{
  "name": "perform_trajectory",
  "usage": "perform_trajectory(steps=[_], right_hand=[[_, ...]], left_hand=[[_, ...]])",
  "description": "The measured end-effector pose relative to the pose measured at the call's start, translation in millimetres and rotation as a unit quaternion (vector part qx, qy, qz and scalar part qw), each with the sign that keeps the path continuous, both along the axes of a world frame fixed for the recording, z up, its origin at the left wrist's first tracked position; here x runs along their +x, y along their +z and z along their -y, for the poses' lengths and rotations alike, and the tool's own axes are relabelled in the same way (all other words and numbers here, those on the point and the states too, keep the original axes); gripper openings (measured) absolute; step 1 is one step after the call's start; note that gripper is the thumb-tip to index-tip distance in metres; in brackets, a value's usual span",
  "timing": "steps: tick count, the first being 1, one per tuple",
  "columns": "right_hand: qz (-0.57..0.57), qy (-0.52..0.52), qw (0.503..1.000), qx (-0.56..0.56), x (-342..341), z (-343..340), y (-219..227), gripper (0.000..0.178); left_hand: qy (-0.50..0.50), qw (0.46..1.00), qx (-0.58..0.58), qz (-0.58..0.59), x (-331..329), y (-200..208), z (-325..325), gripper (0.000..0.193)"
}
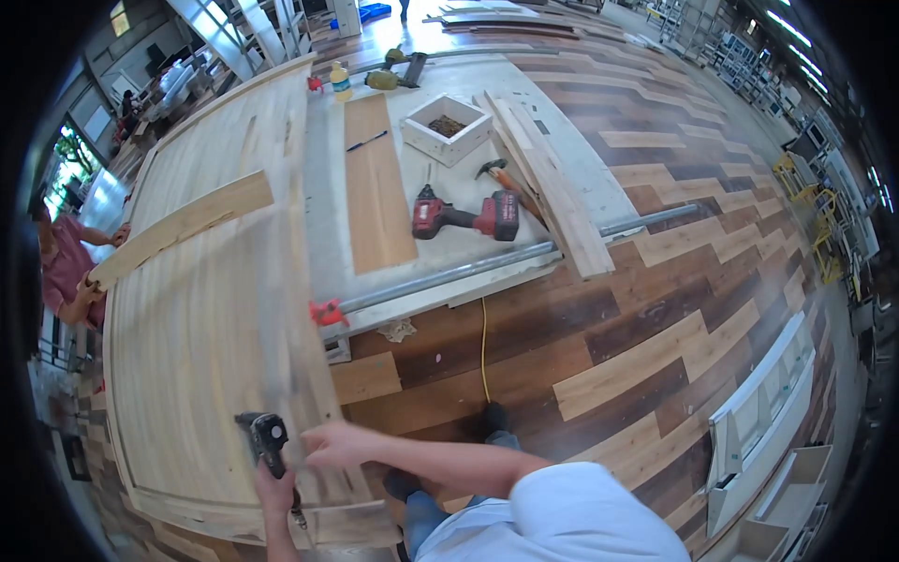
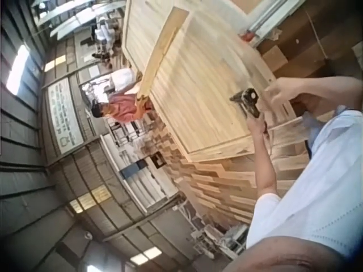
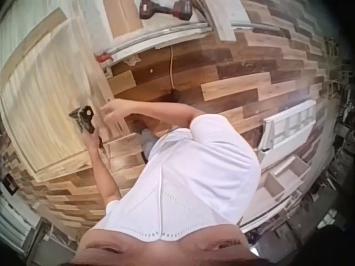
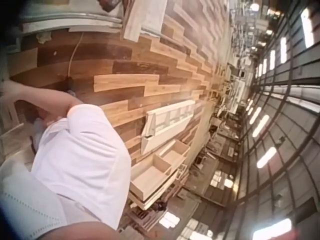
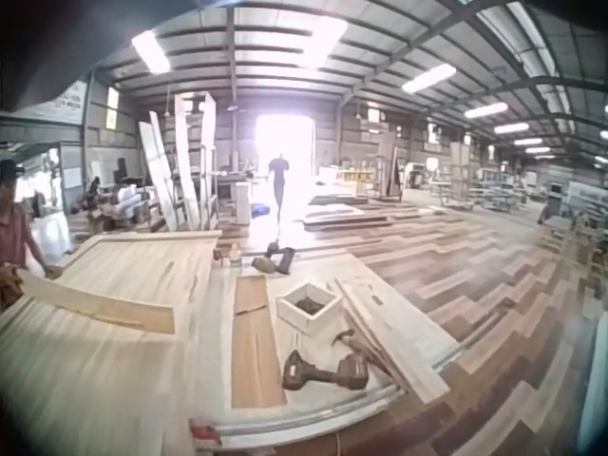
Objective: Applying glue to wooden planks and using a pneumatic nail gun to assemble a large tabletop frame in a workshop.
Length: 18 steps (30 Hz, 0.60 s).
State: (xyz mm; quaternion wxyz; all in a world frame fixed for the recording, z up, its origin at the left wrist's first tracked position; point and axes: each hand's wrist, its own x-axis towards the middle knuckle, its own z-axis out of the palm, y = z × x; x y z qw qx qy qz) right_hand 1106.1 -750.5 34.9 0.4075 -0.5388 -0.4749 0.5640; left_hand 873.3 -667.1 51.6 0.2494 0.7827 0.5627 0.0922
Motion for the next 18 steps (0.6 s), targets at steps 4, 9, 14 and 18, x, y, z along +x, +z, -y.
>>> perform_trajectory(steps=[4, 9, 14, 18], right_hand=[[0.242, -0.25, 0.934, -0.079, 234.9, 62.2, 54.4, 0.038], [0.518, -0.512, 0.637, -0.252, 498.8, 207.8, -39.1, 0.062], [-0.011, -0.432, 0.846, -0.313, 528.8, 240.8, -69.9, 0.072], [-0.132, -0.412, 0.885, -0.17, 504.8, 227.5, -59.4, 0.056]], left_hand=[[0.073, 0.991, -0.004, -0.108, -0.7, -5.9, -2.2, 0.038], [0.094, 0.975, -0.003, -0.2, 54.0, -13.3, 2.0, 0.043], [0.108, 0.97, -0.011, -0.22, 49.8, -10.9, 12.6, 0.047], [0.076, 0.983, 0.094, -0.136, 40.8, -13.3, 10.4, 0.039]])
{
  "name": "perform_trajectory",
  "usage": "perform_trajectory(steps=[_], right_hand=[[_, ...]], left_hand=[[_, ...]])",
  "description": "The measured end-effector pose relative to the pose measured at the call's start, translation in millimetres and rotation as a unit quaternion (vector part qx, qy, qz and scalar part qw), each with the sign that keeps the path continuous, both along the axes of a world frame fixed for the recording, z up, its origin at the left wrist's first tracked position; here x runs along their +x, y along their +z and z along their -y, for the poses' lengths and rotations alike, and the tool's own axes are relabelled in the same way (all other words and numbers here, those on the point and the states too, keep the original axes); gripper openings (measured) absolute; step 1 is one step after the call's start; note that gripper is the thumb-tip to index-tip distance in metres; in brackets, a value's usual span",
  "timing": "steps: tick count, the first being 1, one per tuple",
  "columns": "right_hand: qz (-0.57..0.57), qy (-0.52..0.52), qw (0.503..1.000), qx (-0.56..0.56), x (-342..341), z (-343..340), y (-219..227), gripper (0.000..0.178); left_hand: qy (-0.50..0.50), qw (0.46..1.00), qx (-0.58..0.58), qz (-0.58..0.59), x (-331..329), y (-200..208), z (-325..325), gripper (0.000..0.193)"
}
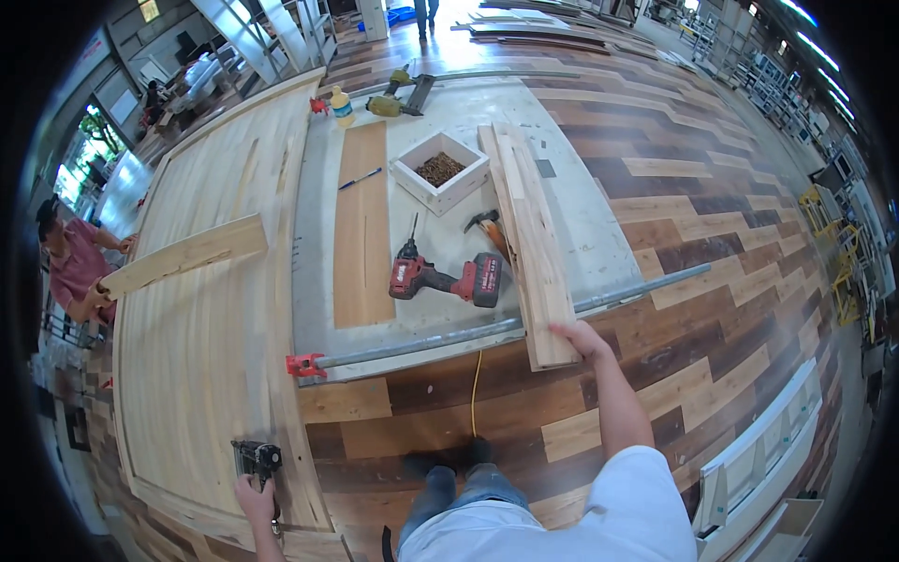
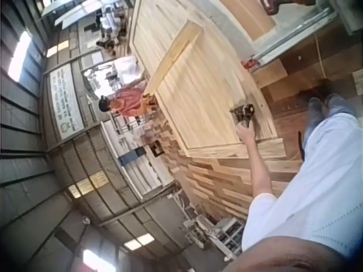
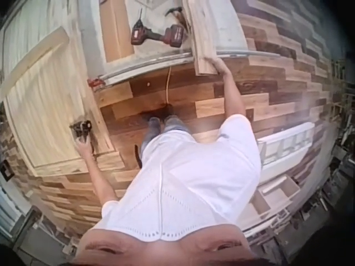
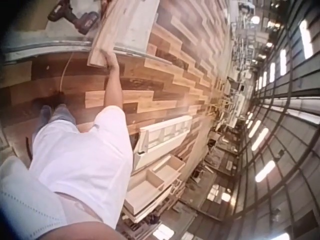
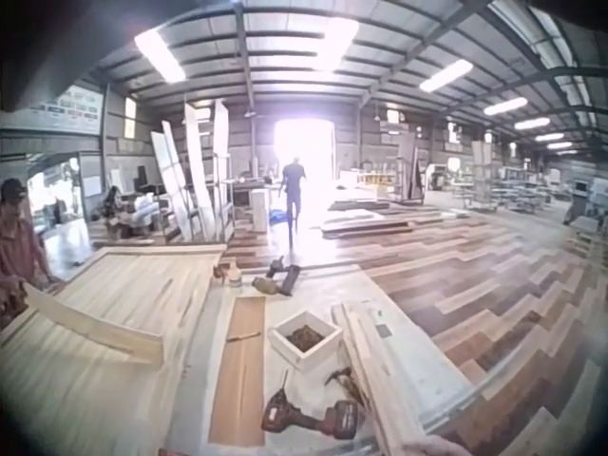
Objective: Applying glue to wooden planks and using a pneumatic nail gun to assemble a large tabletop frame in a workshop.
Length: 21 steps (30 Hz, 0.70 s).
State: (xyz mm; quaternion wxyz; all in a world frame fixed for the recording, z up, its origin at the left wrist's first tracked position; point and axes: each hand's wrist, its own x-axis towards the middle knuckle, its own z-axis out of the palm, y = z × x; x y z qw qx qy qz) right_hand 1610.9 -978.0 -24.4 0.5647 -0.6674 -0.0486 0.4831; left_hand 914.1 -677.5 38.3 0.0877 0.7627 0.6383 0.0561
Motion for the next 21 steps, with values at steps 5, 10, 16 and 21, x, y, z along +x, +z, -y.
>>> perform_trajectory(steps=[5, 10, 16, 21], right_hand=[[0.142, -0.019, 0.989, -0.027, -70.1, -7.9, 39.8, 0.036], [0.061, -0.053, 0.996, 0.038, -147.0, 6.1, 46.2, 0.042], [0.1, -0.018, 0.993, -0.064, -228.7, 31.7, 31.3, 0.046], [0.106, 0.011, 0.994, -0.034, -255.8, 57.6, 40.1, 0.044]], left_hand=[[-0.029, 0.968, -0.061, 0.24, 122.6, 25.8, 22.7, 0.033], [-0.091, 0.742, -0.473, 0.466, 311.9, -14.3, 62.6, 0.044], [-0.013, 0.529, -0.749, 0.4, 446.3, -38.1, 121.4, 0.056], [-0.093, 0.608, -0.581, 0.533, 464.2, -77.3, 165.7, 0.05]])
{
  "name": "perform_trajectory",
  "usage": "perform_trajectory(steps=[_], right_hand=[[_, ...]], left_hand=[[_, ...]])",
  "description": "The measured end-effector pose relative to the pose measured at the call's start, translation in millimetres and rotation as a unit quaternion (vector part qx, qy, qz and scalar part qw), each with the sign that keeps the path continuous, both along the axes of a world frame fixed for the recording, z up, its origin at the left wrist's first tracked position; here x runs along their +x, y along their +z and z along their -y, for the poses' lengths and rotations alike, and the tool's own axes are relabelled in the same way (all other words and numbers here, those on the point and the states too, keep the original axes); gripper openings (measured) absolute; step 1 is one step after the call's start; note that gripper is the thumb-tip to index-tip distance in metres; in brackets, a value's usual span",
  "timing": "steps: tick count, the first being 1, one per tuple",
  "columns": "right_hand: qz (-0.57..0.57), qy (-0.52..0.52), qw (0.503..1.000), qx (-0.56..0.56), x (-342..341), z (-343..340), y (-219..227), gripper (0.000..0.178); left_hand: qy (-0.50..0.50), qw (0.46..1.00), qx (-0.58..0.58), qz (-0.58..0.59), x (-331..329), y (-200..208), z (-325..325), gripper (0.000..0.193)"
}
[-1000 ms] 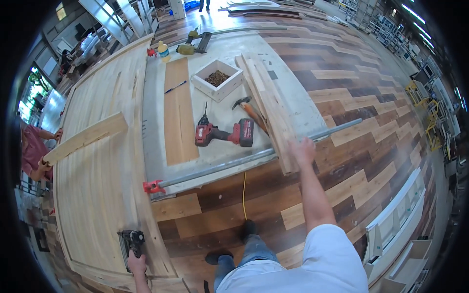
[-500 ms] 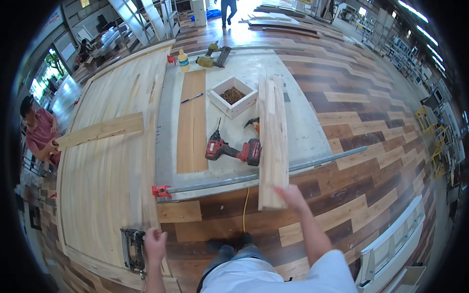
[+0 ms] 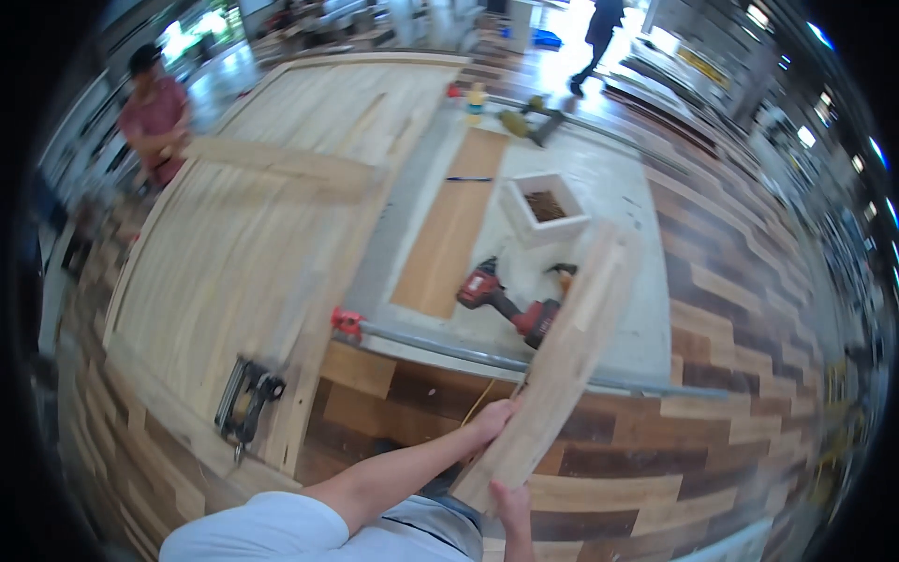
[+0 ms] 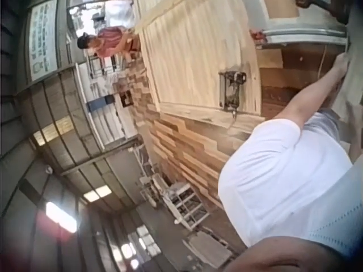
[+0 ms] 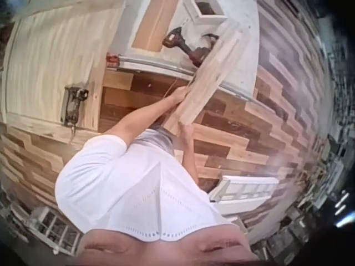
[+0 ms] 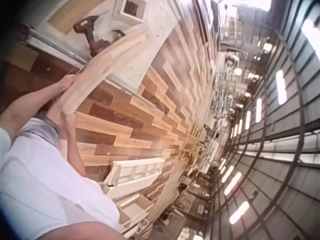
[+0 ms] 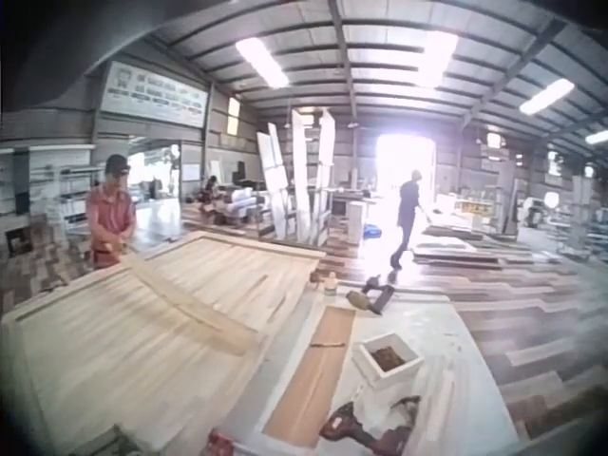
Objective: Applying glue to wooden planks and using a pneumatic nail gun to assemble a large tabletop frame in a workshop.
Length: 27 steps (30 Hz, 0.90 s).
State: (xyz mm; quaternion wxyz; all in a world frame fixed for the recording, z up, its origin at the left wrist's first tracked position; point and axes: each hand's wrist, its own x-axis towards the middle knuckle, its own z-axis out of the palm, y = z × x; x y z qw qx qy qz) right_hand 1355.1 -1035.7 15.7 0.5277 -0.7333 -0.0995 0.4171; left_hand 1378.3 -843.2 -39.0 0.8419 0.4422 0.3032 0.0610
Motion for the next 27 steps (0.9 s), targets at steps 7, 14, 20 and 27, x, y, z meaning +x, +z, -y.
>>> perform_trajectory(steps=[7, 14, 20, 27], right_hand=[[0.01, 0.104, 0.987, 0.123, -15.3, -34.3, 18.4, 0.059], [-0.051, 0.179, 0.946, 0.266, -51.9, -142.6, 73.2, 0.049], [-0.151, 0.235, 0.936, 0.215, -59.8, -232.7, 73.9, 0.045], [-0.196, 0.216, 0.939, 0.183, -105.9, -418.5, 119.6, 0.036]], left_hand=[[0.123, 0.975, 0.18, 0.034, -69.8, 80.0, -45.6, 0.048], [0.295, 0.835, 0.408, -0.22, -209.7, 182.1, -126.7, 0.049], [0.419, 0.807, 0.375, -0.184, -414.6, 180.5, -167.2, 0.039], [0.535, 0.763, 0.277, -0.234, -559.8, 198.4, -102.8, 0.043]])
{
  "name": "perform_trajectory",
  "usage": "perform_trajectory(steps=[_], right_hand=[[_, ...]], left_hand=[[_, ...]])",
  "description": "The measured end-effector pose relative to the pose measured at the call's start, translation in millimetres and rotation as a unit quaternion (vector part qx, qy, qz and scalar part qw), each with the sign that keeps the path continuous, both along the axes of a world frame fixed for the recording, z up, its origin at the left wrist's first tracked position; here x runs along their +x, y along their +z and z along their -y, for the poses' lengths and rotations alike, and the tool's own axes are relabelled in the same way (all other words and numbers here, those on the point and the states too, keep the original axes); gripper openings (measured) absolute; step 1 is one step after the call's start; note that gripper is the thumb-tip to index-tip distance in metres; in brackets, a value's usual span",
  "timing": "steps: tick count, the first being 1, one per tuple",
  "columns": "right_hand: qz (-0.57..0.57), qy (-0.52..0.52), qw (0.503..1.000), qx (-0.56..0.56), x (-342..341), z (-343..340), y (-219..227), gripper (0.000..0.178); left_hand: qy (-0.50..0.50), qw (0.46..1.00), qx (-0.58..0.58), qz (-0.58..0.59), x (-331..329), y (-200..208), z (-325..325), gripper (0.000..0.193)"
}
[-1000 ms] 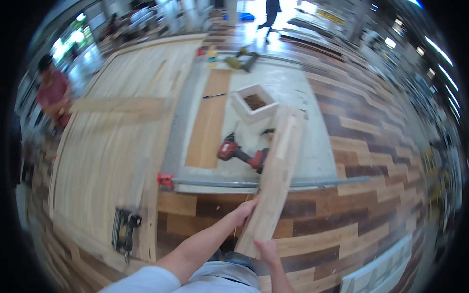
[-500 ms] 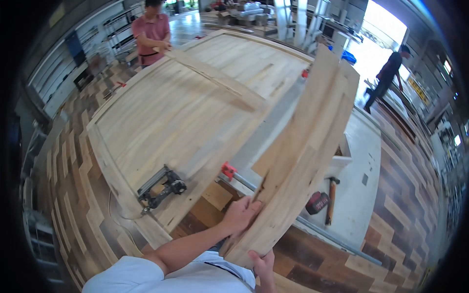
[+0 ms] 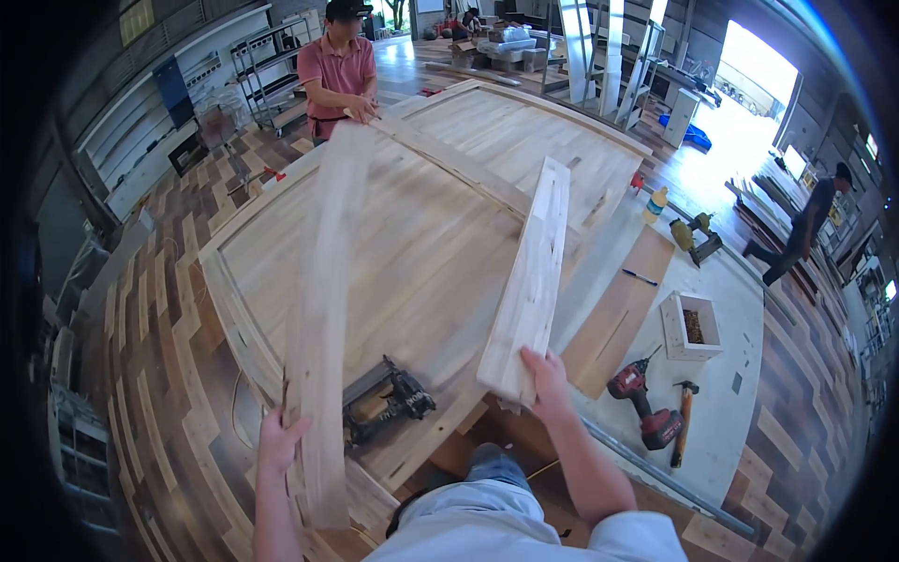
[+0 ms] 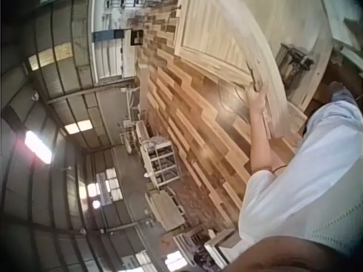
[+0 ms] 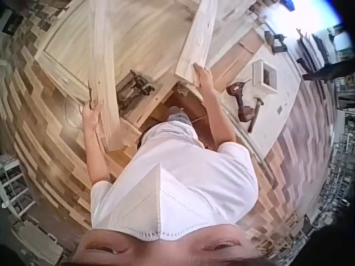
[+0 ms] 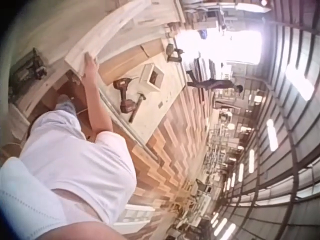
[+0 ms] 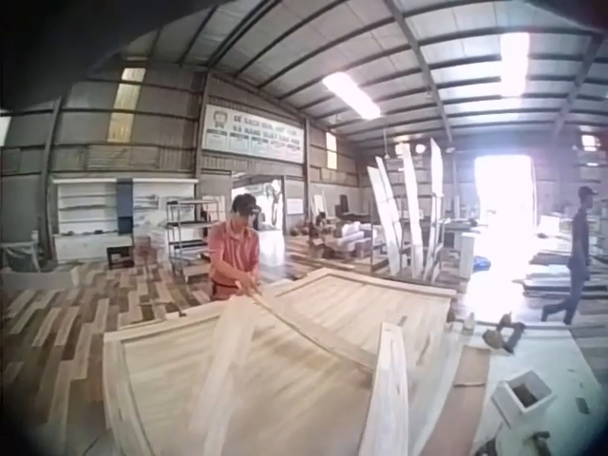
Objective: Applying glue to wooden planks and using a pneumatic nail gun to assemble a large tabletop frame in a workshop.
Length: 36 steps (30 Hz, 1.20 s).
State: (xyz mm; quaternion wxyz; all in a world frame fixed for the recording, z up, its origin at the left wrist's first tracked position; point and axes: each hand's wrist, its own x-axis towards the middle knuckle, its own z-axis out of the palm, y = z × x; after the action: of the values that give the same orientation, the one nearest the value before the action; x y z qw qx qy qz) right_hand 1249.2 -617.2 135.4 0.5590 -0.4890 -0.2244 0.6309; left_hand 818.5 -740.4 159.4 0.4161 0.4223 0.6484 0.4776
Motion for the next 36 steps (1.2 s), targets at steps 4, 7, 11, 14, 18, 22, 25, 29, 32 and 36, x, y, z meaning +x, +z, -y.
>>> perform_trajectory(steps=[4, 7, 11, 14, 18, 22, 25, 29, 32, 36], right_hand=[[0.004, 0.044, 0.998, 0.05, -6.0, -103.0, -20.8, 0.035], [-0.005, 0.031, 0.999, 0.031, -18.7, -178.8, -12.4, 0.035], [-0.007, 0.027, 0.998, 0.063, -22.5, -318.0, -34.3, 0.034], [0.027, 0.024, 0.999, 0.036, -30.6, -427.6, -53.4, 0.035], [0.078, 0.045, 0.996, 0.021, -57.1, -569.4, -92.5, 0.038], [0.035, 0.061, 0.994, 0.08, -79.7, -693.5, -119.0, 0.039], [0.056, 0.068, 0.992, 0.094, -49.1, -768.5, -100.7, 0.039], [0.282, -0.074, 0.939, 0.182, -123.8, -746.9, -109.4, 0.04], [0.285, -0.062, 0.913, 0.286, -197.1, -630.7, -98.3, 0.035], [0.078, 0.432, 0.895, 0.086, -283.9, -466.1, -110.2, 0.047]], left_hand=[[0.076, 0.996, -0.037, -0.015, -37.3, -28.8, 36.9, 0.047], [0.128, 0.991, -0.03, -0.025, -45.5, -35.1, 55.7, 0.046], [0.154, 0.959, -0.202, -0.129, -18.9, 15.9, 27.6, 0.063], [0.155, 0.94, -0.254, -0.167, -8.9, 26.2, 4.8, 0.06], [0.15, 0.928, -0.304, -0.154, -5.0, 17.9, -18.3, 0.053], [0.143, 0.925, -0.328, -0.131, -13.5, -1.5, -36.7, 0.042], [0.107, 0.89, -0.433, -0.091, -9.7, 5.1, -106.0, 0.067], [0.253, 0.939, -0.226, 0.057, -34.5, -40.2, -73.3, 0.047], [0.237, 0.936, -0.258, -0.001, -43.8, -26.7, -98.3, 0.048], [0.221, 0.941, -0.254, 0.022, -60.7, -33.2, -162.4, 0.052]])
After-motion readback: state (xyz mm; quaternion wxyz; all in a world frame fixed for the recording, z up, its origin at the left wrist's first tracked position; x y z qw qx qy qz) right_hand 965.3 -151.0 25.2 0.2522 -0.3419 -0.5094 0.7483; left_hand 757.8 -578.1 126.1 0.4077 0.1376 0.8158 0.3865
